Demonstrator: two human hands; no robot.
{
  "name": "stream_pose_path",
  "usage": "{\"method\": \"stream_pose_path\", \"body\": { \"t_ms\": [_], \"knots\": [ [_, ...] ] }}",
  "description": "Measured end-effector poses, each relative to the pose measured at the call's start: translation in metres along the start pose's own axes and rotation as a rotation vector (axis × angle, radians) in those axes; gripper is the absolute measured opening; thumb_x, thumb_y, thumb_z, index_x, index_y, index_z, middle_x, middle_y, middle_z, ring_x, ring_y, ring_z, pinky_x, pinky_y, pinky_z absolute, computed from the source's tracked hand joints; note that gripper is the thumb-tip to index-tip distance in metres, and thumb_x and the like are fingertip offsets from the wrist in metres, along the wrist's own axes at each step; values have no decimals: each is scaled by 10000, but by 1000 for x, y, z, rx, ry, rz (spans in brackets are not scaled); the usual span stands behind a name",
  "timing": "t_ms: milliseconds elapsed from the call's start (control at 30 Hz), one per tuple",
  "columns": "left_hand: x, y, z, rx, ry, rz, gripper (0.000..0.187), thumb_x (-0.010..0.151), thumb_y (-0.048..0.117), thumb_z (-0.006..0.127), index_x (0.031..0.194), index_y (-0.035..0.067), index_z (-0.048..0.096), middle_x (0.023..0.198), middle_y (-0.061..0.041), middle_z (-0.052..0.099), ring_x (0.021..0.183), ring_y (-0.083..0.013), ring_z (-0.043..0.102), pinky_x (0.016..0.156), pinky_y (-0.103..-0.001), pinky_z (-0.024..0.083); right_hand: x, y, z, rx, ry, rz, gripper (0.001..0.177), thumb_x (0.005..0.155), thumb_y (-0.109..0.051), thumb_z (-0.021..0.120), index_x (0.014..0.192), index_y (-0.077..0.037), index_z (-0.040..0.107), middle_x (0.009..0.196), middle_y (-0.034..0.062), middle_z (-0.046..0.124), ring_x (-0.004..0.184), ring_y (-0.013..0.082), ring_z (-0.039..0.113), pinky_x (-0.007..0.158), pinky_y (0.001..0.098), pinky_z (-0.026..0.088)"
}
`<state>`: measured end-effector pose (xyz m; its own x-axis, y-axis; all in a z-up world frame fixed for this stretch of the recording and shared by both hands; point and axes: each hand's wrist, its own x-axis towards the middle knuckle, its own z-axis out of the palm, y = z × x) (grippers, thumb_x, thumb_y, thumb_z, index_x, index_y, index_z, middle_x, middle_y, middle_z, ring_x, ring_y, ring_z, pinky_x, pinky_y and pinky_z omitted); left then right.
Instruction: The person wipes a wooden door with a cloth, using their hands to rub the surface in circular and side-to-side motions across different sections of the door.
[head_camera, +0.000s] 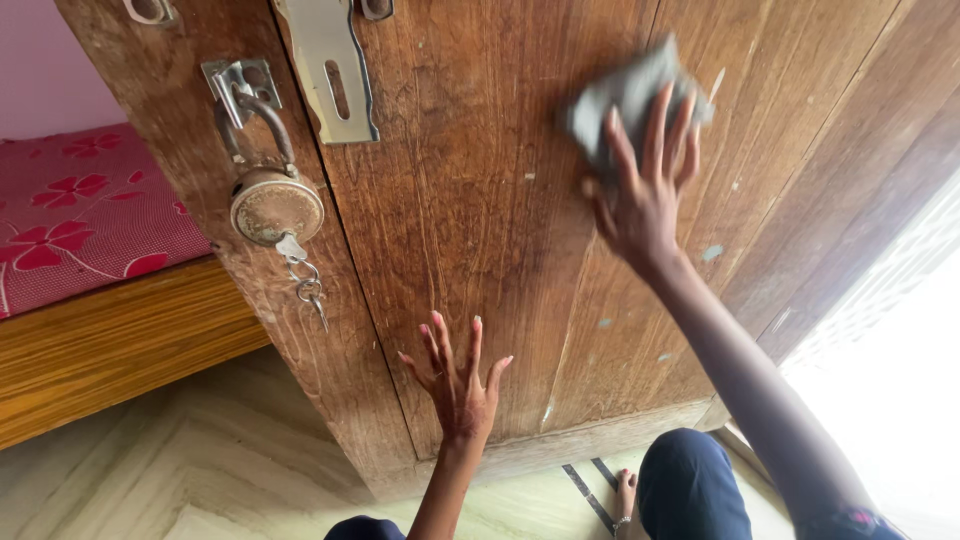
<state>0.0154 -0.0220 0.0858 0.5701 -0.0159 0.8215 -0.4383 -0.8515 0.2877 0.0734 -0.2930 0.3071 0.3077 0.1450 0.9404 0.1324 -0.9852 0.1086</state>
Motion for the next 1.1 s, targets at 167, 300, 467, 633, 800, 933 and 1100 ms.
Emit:
{"method": "stream_pose_path", "body": {
  "t_ms": [167,300,467,633,800,933,1100],
  "knots": [
    [1,7,-3,-120,19,57,782,979,515,609,1616,358,183,1718,-118,78,1580,-343,107,1223,-722,-3,108,-76,-38,2,-48,36,749,1091,-712,307,1711,-296,261,1733,197,8,1577,452,-33,1306,623,-10],
    [1,2,-11,-149,81,90,678,991,416,616,1589,307,314,1713,-107,149,1588,-350,141,1236,-698,-1,96,-134,-32,-6,-286,-90,729,1027,-753,362,1659,-398,286,1687,232,61,1542,494,9,1266,656,6],
    [-1,-8,-17,-203,173,21,590,1025,416,562,1549,223,372,1663,-130,217,1574,-362,175,1265,-670,54,-2,-159,7,52,-259,-318,727,1000,-709,462,1622,-451,190,1691,209,58,1535,485,52,1233,654,38],
    [0,-17,-16,-206,264,108,577,1079,470,433,1582,202,342,1693,-137,197,1594,-349,161,1290,-662,46,-112,-169,44,-32,-673,-548,822,913,-664,520,1571,-491,58,1673,122,78,1475,420,189,1183,646,144],
    [-4,-17,-13,-183,-34,60,655,1051,543,273,1619,221,317,1721,-115,221,1602,-333,199,1299,-603,62,-183,-162,65,114,-569,-578,898,883,-610,610,1611,-399,129,1683,71,181,1512,339,236,1215,602,174],
    [-7,-29,4,-253,-79,80,697,1075,637,190,1650,245,225,1741,-122,132,1618,-340,120,1304,-591,14,-198,-158,75,343,-612,-491,832,844,-525,646,1555,-341,256,1628,94,202,1483,367,241,1190,618,128],
    [4,-63,16,-96,-208,57,804,1004,708,92,1659,247,162,1754,-89,48,1613,-288,11,1287,-595,-31,-232,-138,63,416,-264,-202,710,934,-432,625,1564,-286,333,1705,77,179,1576,312,145,1274,554,53]
  ]
}}
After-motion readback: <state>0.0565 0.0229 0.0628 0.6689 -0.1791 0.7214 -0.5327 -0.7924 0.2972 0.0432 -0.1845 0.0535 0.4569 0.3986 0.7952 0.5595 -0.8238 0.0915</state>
